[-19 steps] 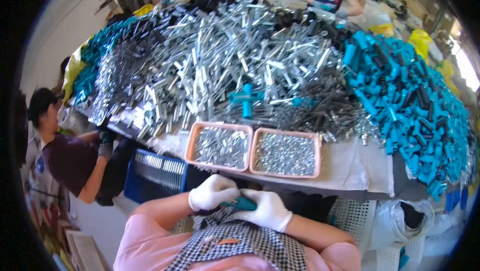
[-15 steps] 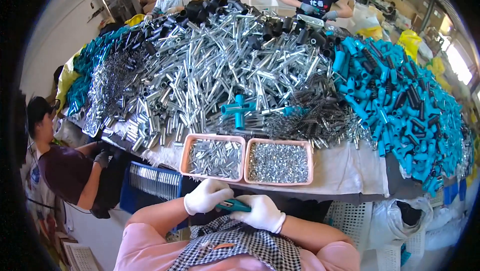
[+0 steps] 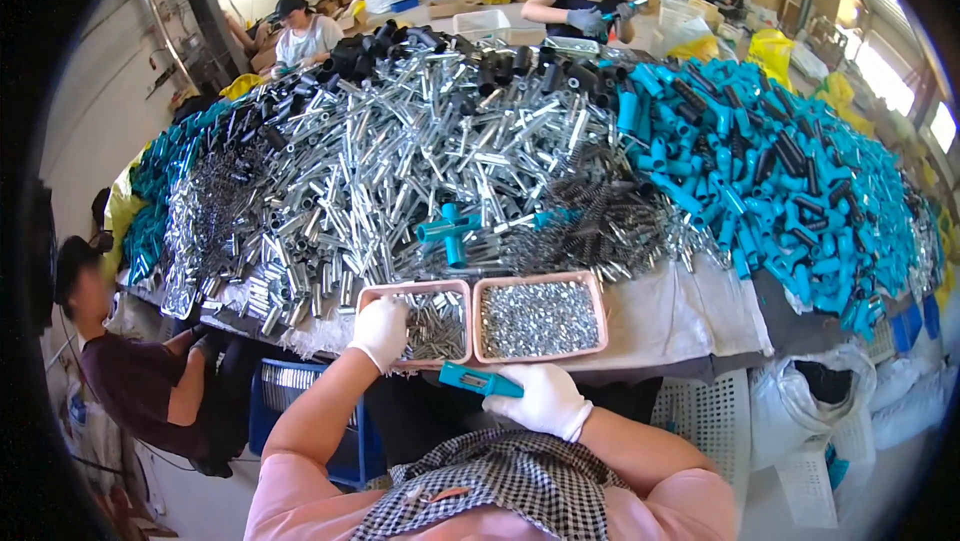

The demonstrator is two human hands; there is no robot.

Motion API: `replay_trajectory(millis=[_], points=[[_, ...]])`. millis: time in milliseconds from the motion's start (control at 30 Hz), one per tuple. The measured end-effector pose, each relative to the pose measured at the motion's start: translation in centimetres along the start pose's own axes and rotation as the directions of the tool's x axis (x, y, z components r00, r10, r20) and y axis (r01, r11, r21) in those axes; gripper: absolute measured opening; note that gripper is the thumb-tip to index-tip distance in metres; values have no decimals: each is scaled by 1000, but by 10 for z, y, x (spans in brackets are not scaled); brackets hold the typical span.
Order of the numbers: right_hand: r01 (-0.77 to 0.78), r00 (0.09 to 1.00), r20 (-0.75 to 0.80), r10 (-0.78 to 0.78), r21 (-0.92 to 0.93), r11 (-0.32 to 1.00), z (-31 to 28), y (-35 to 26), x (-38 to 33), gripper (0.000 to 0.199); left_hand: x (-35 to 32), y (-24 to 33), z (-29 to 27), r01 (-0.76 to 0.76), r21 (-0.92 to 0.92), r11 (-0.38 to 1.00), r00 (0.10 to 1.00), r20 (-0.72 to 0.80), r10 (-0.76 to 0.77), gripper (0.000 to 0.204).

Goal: Assembling T-shaped hardware components by inserting metal rods into plastic handles and securing them.

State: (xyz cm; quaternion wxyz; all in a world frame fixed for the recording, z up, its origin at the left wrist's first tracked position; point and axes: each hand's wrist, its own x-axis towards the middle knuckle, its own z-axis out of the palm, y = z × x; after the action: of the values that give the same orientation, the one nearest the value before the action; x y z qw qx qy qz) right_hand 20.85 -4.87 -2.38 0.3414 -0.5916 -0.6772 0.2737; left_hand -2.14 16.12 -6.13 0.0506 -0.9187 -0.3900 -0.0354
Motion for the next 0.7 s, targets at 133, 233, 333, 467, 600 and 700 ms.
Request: replay_trajectory(millis=[133, 233, 333, 467, 600, 700], points=[[52, 998, -27, -52, -14, 999, -8, -4, -7, 51, -3, -9, -15, 42, -251, 967, 986, -148, -81, 34], [62, 997, -45, -64, -50, 997, -16, -8, -13, 31, -3, 2, -37, 49, -351, 935, 967, -217, -133, 20], [76, 996, -45, -81, -100, 992, -20, -5, -17, 30, 2, 9, -44, 55, -429, 902, 955, -241, -173, 16], [33, 995, -92, -45, -126, 991, -15, 1, -24, 31, -16, 41, -59, -246, -641, 727, 877, -467, -115, 8], [71, 997, 2, -71, -162, 984, -18, -3, -25, 32, -54, 103, -82, -412, -836, 361, 910, -397, 120, 12], [82, 991, -94, -94, -123, 989, -17, -3, -27, 32, -60, 128, -72, -431, -755, 495, 898, -413, 151, 13]])
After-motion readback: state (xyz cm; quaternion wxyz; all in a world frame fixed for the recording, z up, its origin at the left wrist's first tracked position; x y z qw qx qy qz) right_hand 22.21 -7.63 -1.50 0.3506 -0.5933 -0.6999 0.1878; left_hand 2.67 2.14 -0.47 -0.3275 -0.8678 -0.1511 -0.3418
